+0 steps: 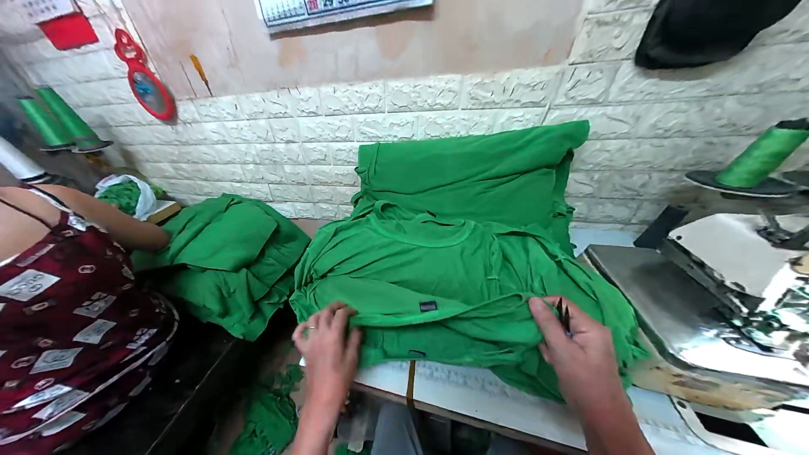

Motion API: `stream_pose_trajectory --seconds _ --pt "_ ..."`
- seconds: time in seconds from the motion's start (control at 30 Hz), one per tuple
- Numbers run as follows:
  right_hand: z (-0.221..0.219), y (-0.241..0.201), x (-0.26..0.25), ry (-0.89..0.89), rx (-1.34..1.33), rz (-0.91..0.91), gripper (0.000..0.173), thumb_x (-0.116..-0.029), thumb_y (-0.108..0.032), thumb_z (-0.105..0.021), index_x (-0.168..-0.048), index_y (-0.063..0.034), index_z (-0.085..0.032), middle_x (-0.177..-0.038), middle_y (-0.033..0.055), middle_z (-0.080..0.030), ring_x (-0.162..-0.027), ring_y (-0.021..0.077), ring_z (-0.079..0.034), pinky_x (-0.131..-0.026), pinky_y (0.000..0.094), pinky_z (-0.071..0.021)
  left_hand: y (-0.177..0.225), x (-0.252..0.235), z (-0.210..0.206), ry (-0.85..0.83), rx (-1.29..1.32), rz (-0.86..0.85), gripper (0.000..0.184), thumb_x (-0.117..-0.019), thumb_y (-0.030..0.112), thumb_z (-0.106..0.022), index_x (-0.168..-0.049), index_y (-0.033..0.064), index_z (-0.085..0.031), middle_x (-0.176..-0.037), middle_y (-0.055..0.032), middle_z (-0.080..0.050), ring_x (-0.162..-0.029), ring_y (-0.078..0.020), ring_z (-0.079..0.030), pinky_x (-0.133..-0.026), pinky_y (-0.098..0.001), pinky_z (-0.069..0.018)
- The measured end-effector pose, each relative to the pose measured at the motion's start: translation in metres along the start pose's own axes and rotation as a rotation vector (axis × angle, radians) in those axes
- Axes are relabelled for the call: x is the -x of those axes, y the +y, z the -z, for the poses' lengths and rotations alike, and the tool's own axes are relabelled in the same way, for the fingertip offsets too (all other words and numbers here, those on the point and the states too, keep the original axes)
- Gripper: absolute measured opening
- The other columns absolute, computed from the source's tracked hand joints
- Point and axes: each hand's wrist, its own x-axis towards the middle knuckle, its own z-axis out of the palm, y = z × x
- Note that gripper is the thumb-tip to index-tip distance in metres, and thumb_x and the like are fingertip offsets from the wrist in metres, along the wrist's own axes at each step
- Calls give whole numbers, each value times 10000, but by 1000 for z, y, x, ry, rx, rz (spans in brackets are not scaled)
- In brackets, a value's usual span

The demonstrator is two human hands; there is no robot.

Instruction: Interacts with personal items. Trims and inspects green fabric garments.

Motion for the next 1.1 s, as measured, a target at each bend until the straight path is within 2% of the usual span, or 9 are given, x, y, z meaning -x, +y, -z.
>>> stream_pose_trajectory --seconds 0.13,0.23,0.4,0.53,0.73,0.87,0.97,1.03,1.1 --pt "-4 11 -4 -14 -2 -40 277 -1030 -292 -542 -833 -113 -620 -603 -108 -460 -471 -47 -400 -449 147 -345 -28 -14 19 25 94 105 178 -988 124 -600 -1052 17 -727 -961 -115 -745 -957 -311 -708 -964 -637 -439" --pt "-7 15 -4 5 -6 -58 279 -1021 -297 -557 -798 -132 -594 -584 -115 -430 -461 -48 -373 -441 148 -320 -39 -22 25 -8 229 133 222 -1028 187 -551 -1095 22 -684 -909 -79 -733 -840 -211 -713 -798 -485 -563" --pt "-3 13 -4 7 -38 -52 247 -1017 -282 -572 -835 -125 -629 -599 -121 -462 -469 -55 -388 -443 132 -326 -32 -23 25 -345 306 -151 510 -848 354 -801 -1253 75 -669 -1271 -139 -642 -1212 -350 -576 -982 -603 -459" --pt "2 4 -4 32 4 100 246 -1025 -267 -563 -890 -88 -663 -663 -117 -523 -536 -98 -436 -497 84 -359 -29 -27 4 -135 87 -296 116 -925 170 -696 -969 86 -762 -1019 -172 -674 -977 -395 -640 -810 -583 -505" --pt "4 -12 -10 104 183 339 329 -1057 -285 -526 -924 -13 -655 -706 -40 -541 -614 -108 -440 -573 59 -362 2 -82 30 189 9 -86 258 -1045 139 -484 -1145 -59 -615 -726 -189 -647 -632 -376 -665 -592 -564 -529" --pt "1 -28 -51 146 457 439 356 -1075 -284 -495 -947 15 -640 -682 117 -568 -576 203 -549 -523 367 -435 14 -142 19 249 -39 -145 246 -1075 142 -449 -1169 -48 -574 -852 -224 -672 -754 -431 -676 -711 -596 -532" --pt "-11 -17 -109 33 621 312 341 -1080 -261 -491 -1036 40 -645 -806 265 -657 -747 481 -669 -631 649 -485 9 -174 -17 -13 -49 -113 282 -1085 168 -446 -1266 -21 -549 -960 -242 -698 -880 -449 -698 -825 -642 -528" --pt "-22 4 -141 -199 700 42 376 -1098 -314 -460 -1146 4 -654 -1008 279 -692 -979 491 -675 -820 692 -490 28 -168 -35 -155 -79 -39 356 -1066 158 -479 -1376 -15 -508 -1172 -261 -669 -1101 -448 -655 -974 -649 -470" --pt "-32 31 -160 -373 698 -161 414 -1098 -342 -455 -1194 -4 -673 -1130 263 -685 -1097 455 -649 -926 669 -476 63 -139 -42 -43 -53 -128 355 -1053 219 -501 -1277 -28 -621 -1201 -233 -668 -1163 -404 -632 -1008 -599 -455"
